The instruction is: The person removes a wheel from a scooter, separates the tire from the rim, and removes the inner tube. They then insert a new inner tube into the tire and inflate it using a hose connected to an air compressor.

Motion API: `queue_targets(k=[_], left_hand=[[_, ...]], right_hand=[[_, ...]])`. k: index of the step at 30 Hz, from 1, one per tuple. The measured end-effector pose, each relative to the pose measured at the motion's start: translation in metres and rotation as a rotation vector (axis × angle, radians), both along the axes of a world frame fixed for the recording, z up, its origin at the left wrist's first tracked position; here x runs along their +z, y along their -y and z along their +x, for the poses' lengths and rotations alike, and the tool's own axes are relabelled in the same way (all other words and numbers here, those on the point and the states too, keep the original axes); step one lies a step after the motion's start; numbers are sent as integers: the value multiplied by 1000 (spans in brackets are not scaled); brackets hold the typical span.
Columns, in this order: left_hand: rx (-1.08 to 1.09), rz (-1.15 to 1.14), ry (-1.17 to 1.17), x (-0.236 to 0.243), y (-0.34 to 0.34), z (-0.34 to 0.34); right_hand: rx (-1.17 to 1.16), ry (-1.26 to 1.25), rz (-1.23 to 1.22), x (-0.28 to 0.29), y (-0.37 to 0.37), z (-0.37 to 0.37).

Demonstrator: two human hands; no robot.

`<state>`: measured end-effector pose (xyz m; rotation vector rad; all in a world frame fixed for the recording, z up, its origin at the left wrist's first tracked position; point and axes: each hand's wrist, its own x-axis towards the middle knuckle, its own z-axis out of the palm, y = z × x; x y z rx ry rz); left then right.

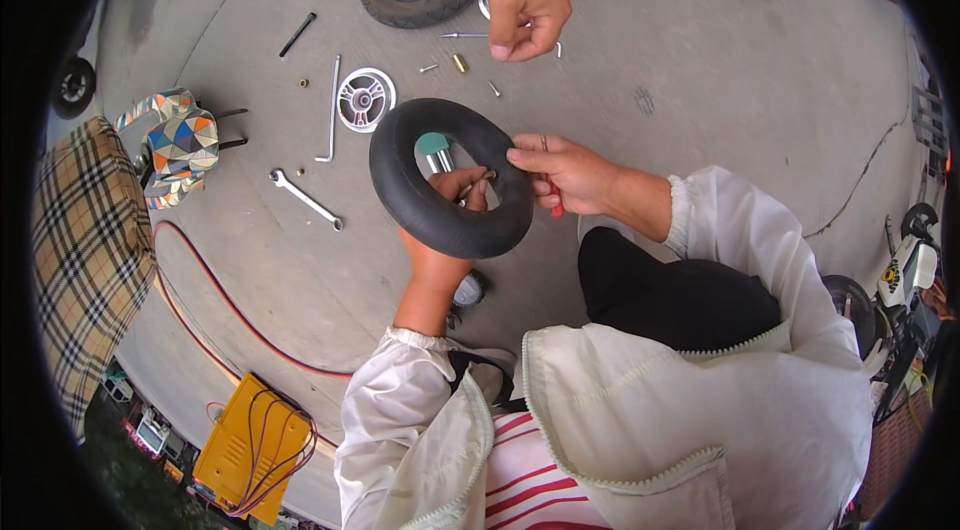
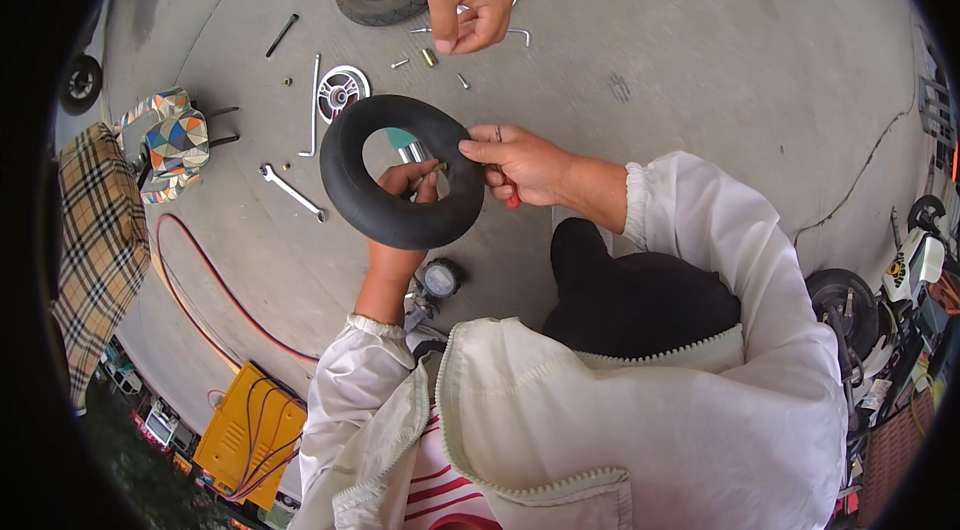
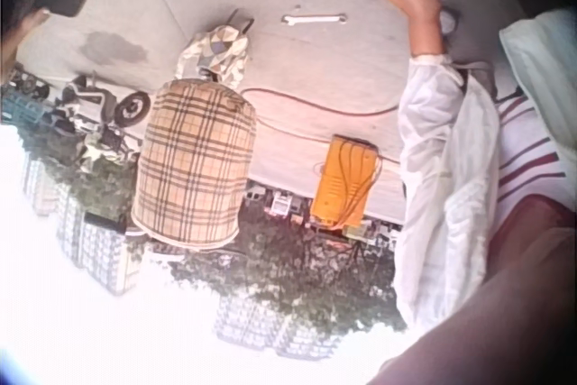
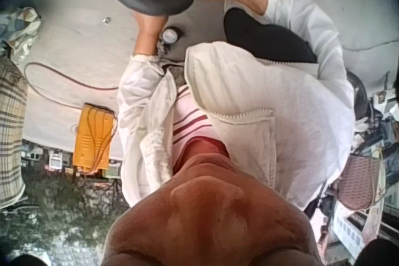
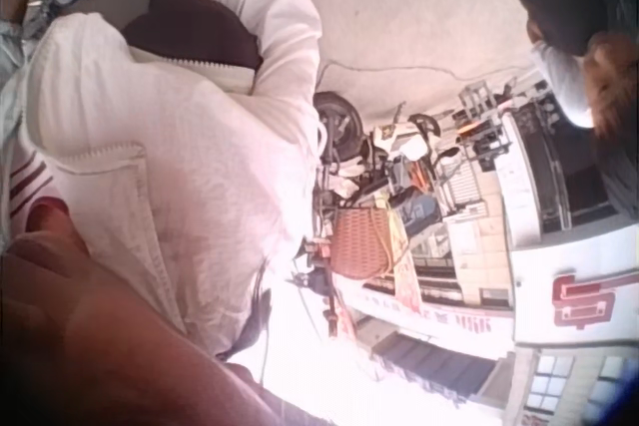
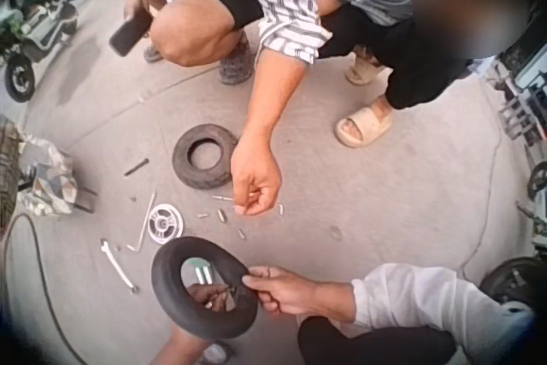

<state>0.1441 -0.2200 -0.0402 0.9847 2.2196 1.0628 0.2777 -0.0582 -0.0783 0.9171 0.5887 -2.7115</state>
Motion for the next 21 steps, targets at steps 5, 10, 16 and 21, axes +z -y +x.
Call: queue_targets(k=[5,10,16,21], left_hand=[[23,50,72,-1,-1,3],[39,76,68,-9,0,6],[122,-59,93,-6,-2,10],[136,-89,-7,-9,-5,7]], right_hand=[[-3,-38,-10,9,-3,-6],[-5,-48,-24,9,-4,-2],[-30,10,-81,3,4,5],[0,-1,-253,10,8,10]])
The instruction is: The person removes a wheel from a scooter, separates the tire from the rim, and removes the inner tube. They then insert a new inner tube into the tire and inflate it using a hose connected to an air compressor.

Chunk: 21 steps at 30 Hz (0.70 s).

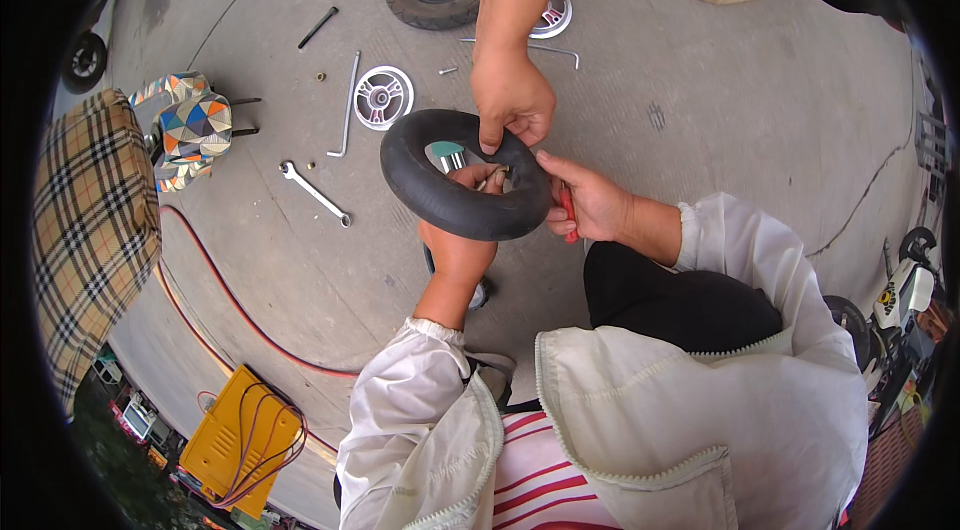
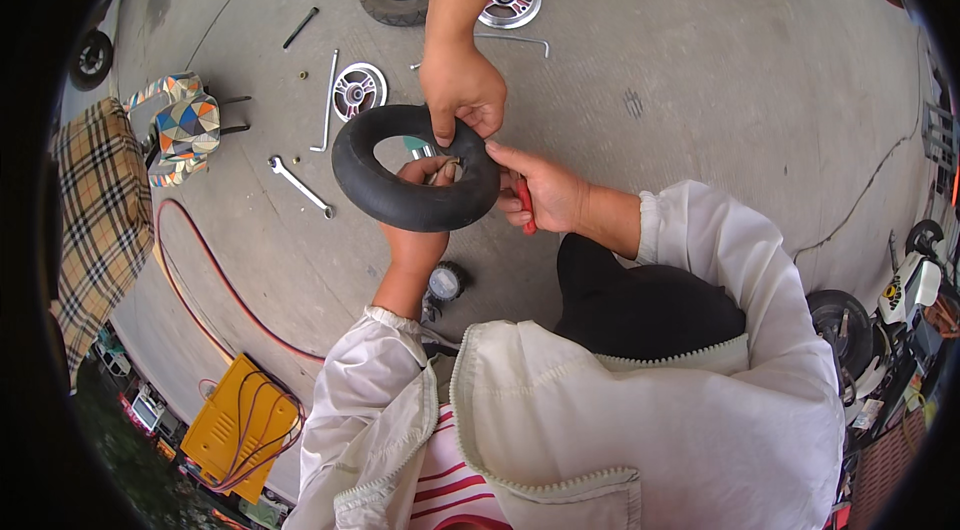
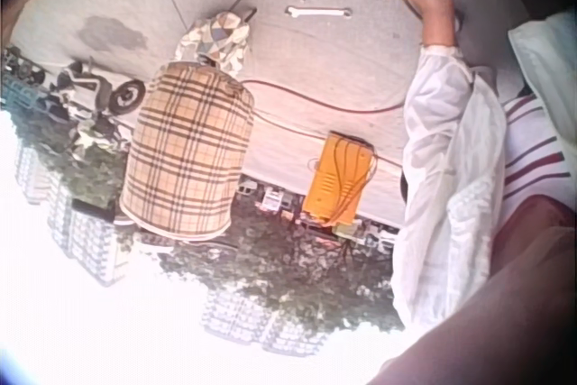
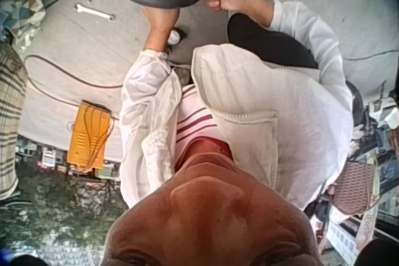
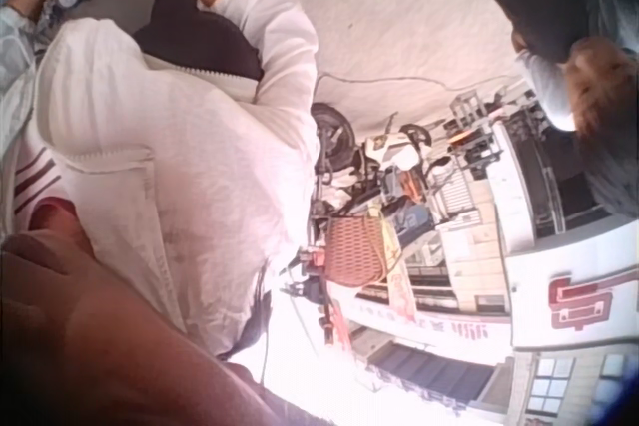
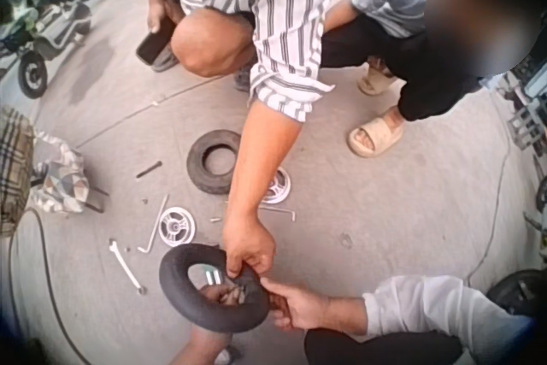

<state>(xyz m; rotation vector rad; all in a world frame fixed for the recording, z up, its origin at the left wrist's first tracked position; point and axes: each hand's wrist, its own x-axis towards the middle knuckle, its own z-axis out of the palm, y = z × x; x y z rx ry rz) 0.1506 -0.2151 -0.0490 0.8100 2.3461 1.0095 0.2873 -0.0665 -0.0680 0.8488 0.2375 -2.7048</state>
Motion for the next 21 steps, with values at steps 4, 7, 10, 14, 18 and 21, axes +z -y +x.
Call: queue_targets(k=[4,7,10,14,18,21], left_hand=[[-29,36,-21,-1,2,-2],[-43,56,-33,0,2,-1],[-70,4,-8,10,-3,-1],[-142,53,177,10,2,-10],[-104,73,319,8,5,-21],[-153,2,367,3,9,-28]], right_hand=[[-11,-6,37,-5,1,0],[-12,6,104,-5,2,-1],[-4,23,173,-5,0,-2],[-4,42,238,0,-6,-6],[7,70,281,6,-9,-11],[13,136,318,7,-9,-14]])
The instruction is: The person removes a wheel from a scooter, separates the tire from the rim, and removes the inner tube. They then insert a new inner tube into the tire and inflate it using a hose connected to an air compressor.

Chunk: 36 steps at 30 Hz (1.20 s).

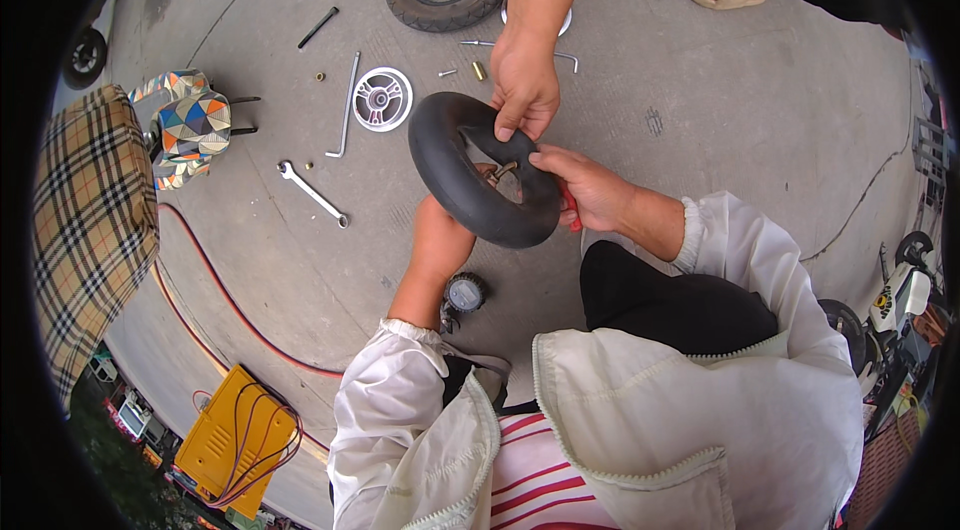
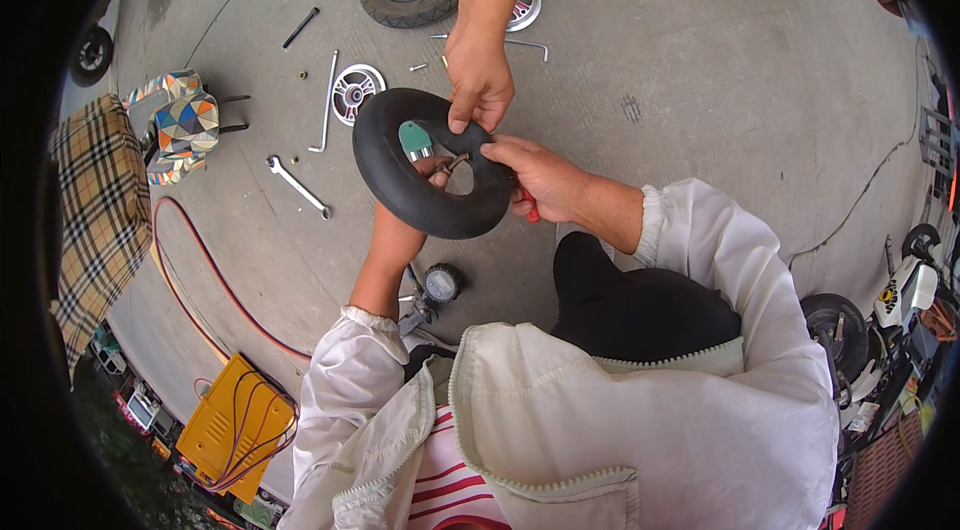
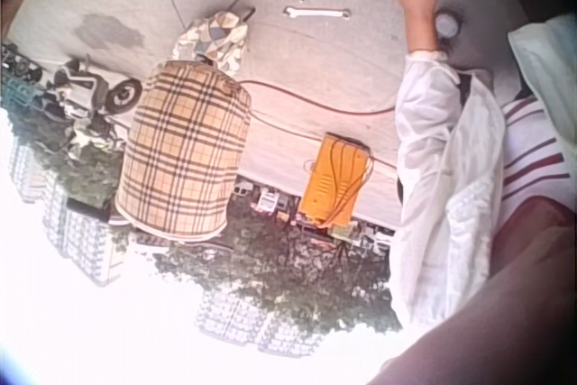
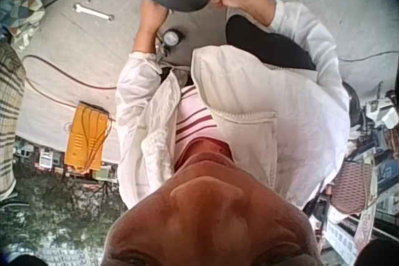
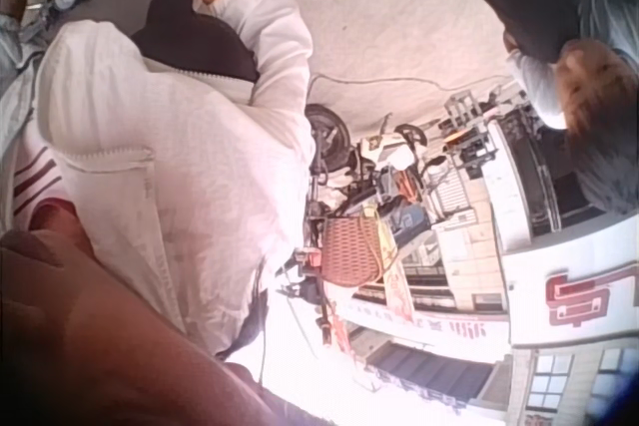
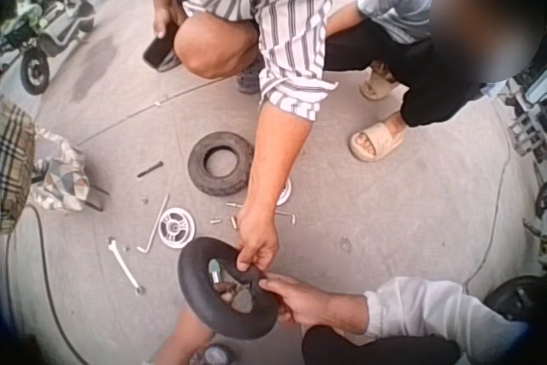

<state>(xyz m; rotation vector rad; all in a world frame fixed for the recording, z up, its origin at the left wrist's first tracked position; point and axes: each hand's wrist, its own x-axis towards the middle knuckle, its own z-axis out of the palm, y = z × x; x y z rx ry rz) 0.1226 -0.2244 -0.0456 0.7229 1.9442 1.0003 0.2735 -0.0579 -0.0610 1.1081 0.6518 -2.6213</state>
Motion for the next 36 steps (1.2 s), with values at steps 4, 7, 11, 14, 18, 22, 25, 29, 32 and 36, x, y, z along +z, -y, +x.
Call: queue_targets(k=[4,7,11,14,18,22,25,29,32,36], left_hand=[[25,36,44,3,0,7],[52,51,4,3,-3,17],[141,83,-42,-1,0,30],[97,102,-78,4,-5,26],[77,16,0,2,-9,21],[106,-4,-3,-12,-2,26],[35,-13,-31,-12,1,26],[-63,47,-62,-11,3,25],[-117,8,-64,-11,3,25],[-89,-39,-118,-10,-4,28]], right_hand=[[128,49,49,11,2,-5],[132,87,72,9,5,-7],[99,-13,31,18,4,-12],[92,-43,62,8,5,-9],[95,-31,118,-5,10,-5],[106,8,118,-10,13,0],[102,15,91,-14,16,7],[106,15,65,-12,18,11],[119,-19,45,-21,21,16],[114,-23,37,-29,25,22]])
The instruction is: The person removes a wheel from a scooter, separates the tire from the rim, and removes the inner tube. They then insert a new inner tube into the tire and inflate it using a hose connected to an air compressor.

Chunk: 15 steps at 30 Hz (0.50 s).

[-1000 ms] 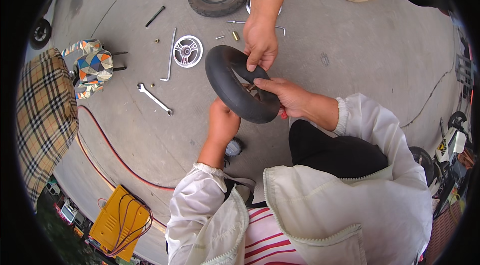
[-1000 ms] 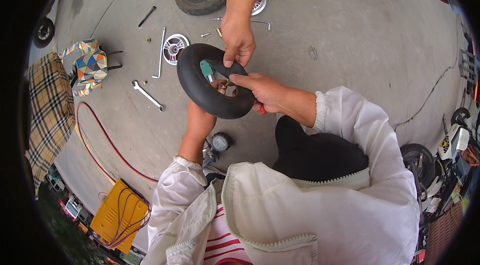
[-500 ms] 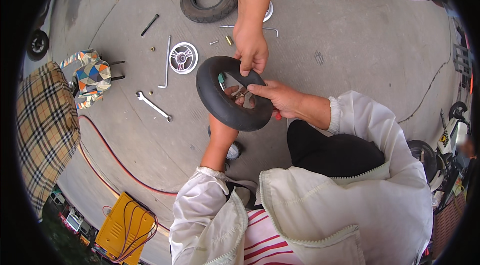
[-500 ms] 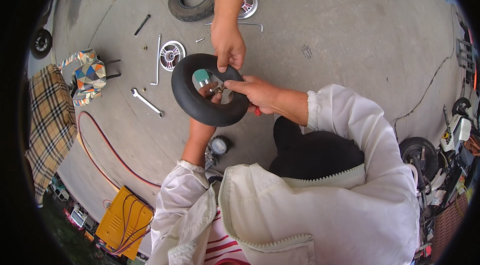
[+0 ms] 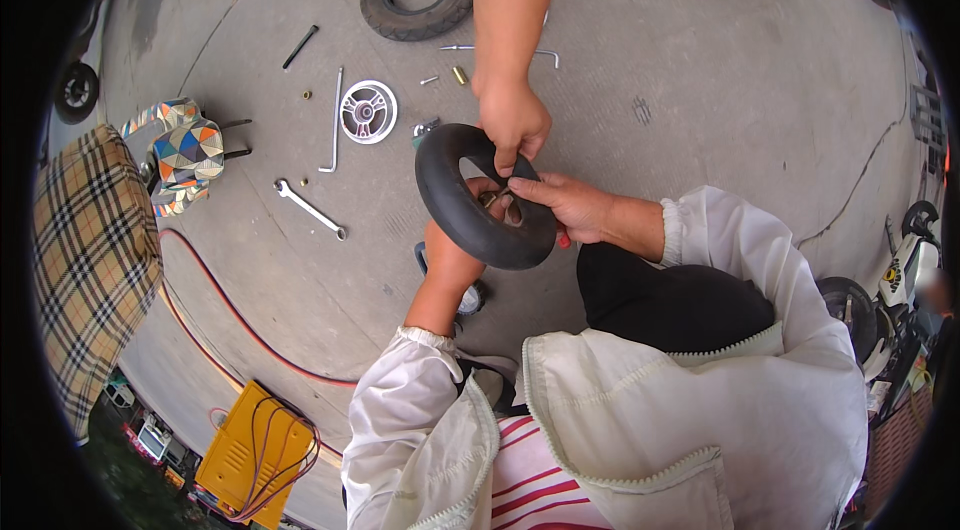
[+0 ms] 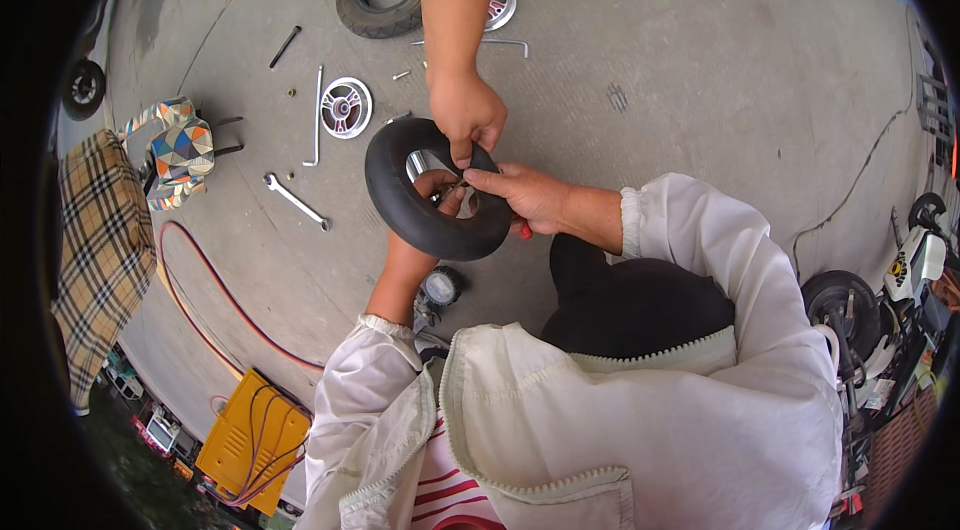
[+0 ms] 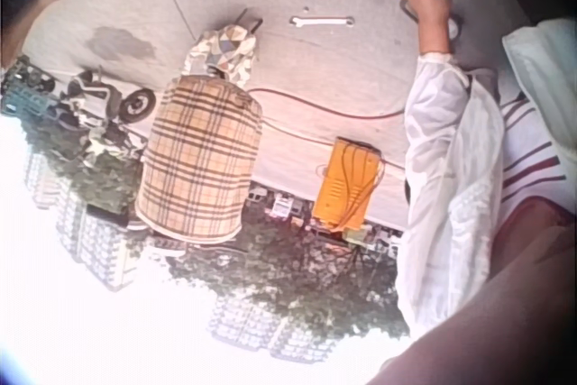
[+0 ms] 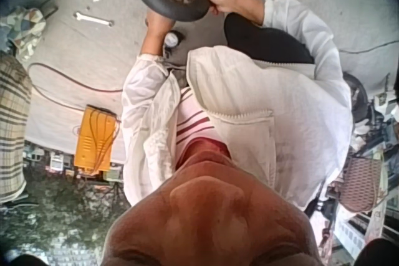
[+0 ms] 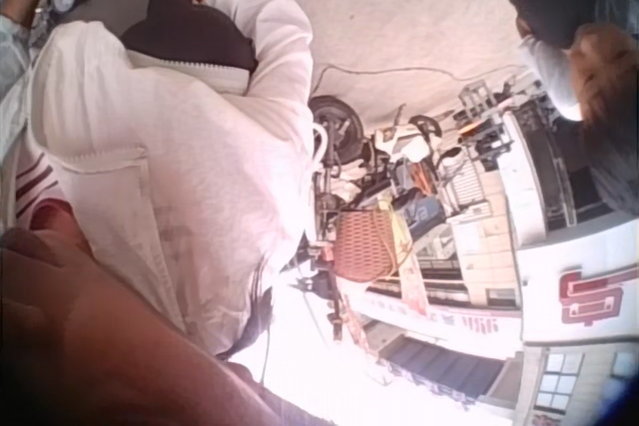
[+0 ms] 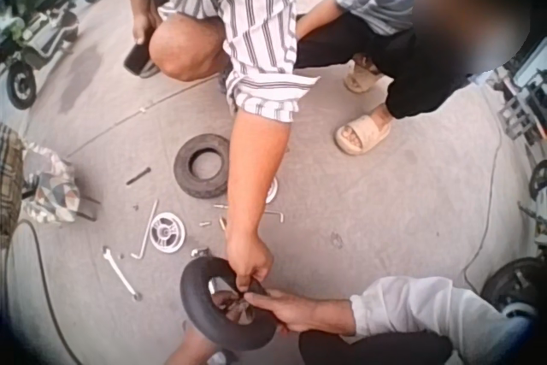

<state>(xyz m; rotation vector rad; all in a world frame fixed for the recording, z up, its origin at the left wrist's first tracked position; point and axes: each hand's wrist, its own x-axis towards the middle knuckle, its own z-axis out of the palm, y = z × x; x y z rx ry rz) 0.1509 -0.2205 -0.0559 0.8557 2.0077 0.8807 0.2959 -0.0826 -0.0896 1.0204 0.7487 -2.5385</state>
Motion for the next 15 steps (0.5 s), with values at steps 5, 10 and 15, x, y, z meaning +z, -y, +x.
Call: queue_targets(k=[5,10,15], left_hand=[[-11,-156,-120,24,-16,9],[1,-144,-195,12,-10,12],[17,-133,-194,3,-10,9]], right_hand=[[-54,-62,-13,-4,3,4],[-15,-80,-50,1,-1,9],[-59,-49,-133,4,-6,11]])
